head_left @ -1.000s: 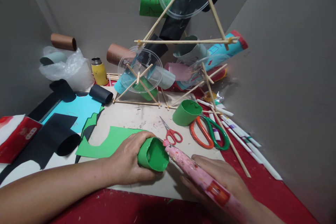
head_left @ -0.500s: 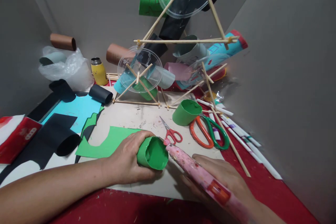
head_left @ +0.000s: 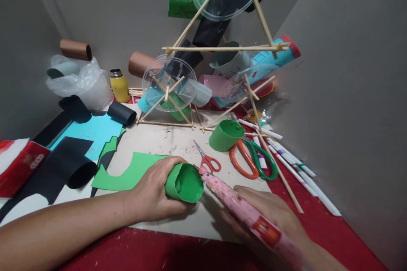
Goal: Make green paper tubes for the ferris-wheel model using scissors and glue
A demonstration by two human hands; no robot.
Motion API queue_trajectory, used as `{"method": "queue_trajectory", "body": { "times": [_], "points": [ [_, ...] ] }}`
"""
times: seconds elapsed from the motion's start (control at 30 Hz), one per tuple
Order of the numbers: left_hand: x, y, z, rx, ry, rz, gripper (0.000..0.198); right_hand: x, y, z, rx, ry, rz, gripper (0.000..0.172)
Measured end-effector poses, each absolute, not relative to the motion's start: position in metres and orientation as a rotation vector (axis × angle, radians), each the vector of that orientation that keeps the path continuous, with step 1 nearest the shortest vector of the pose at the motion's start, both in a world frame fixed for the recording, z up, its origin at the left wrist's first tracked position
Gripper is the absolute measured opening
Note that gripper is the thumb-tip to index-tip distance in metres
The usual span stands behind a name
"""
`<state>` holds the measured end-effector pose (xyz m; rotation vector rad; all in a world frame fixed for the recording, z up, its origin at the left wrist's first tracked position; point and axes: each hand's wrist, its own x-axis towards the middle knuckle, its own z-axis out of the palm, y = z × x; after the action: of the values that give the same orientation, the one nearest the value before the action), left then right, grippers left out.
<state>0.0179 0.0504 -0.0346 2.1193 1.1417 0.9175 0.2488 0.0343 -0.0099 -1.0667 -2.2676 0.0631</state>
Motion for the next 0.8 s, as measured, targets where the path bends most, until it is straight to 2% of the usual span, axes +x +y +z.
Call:
{"method": "queue_trajectory", "body": {
  "times": [0.5, 0.8],
  "points": [
    [0.018, 0.051, -0.032, 2.110, 1.147, 0.930, 0.061, 0.252, 0.036, -0.018, -0.986, -2.245, -0.022, 0.039],
    [0.017, 0.050, -0.033, 2.097, 1.184, 0.959, 0.062, 0.249, 0.037, -0.006, -0.993, -2.280, -0.066, 0.044]
  ]
}}
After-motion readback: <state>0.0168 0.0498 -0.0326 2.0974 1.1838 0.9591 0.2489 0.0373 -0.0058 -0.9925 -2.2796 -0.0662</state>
